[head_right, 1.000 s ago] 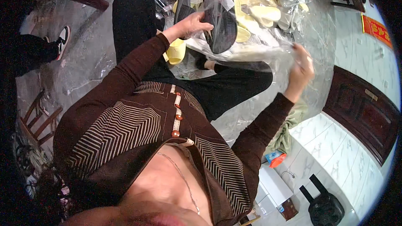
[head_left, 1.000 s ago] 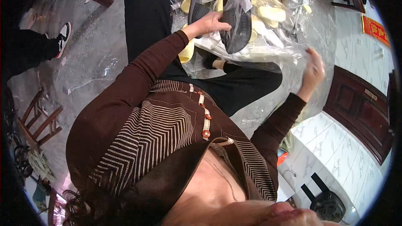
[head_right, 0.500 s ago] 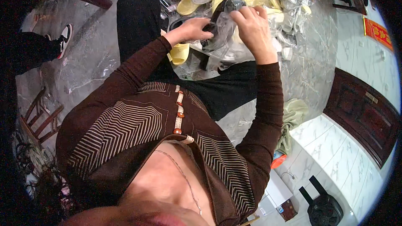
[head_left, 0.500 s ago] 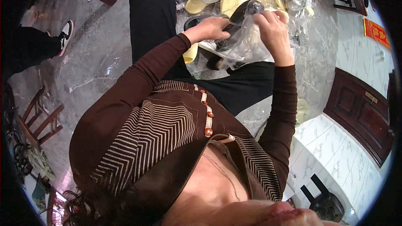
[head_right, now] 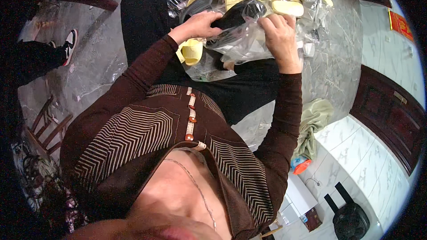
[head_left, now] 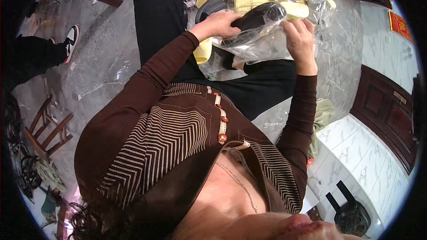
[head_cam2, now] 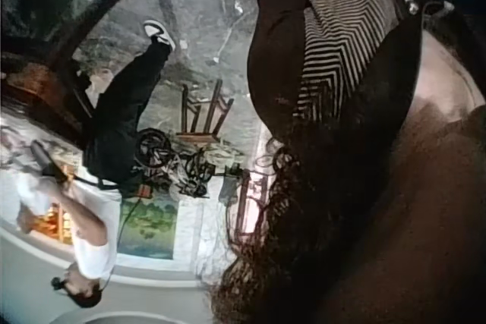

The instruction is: Sorting shoe soles and placing them into plastic bags for storage or shipment.

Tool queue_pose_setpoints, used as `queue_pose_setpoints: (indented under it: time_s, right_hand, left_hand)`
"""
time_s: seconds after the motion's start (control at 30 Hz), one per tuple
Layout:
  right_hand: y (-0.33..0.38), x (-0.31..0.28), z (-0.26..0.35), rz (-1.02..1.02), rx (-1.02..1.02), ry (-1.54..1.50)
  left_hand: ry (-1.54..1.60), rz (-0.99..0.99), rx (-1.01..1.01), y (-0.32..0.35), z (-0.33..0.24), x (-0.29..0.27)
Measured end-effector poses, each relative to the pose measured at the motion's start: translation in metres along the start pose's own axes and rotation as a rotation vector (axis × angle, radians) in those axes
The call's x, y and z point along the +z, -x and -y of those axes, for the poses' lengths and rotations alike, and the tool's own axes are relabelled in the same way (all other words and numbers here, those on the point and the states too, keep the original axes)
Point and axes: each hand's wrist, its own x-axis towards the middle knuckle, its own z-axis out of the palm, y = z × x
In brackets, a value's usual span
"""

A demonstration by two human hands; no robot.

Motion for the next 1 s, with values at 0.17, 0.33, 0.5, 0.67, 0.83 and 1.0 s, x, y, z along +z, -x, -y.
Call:
queue_pose_setpoints:
  time_s: [0.17,0.33,0.5,0.67,0.83,1.0]
  right_hand:
    - [-0.005,0.009,0.021,0.029,-0.020,-0.063]
    - [-0.004,0.014,0.027,0.034,-0.026,-0.056]
    - [-0.006,0.018,0.037,0.022,-0.038,-0.104]
    - [-0.016,0.016,0.051,0.010,-0.133,-0.128]
    - [-0.012,0.012,0.047,0.100,-0.108,-0.135]
    - [-0.007,0.014,0.037,0.089,-0.085,-0.150]
  left_hand:
    - [-0.041,0.028,0.027,0.004,-0.001,0.005]
    - [-0.142,0.148,-0.103,0.003,-0.021,-0.013]
    - [-0.196,-0.008,-0.045,0.003,-0.027,-0.010]
    - [0.172,-0.354,0.199,0.002,-0.021,0.007]
    - [0.695,-0.148,0.229,-0.001,-0.023,0.008]
    - [0.429,-0.175,0.354,0.000,-0.005,0.009]
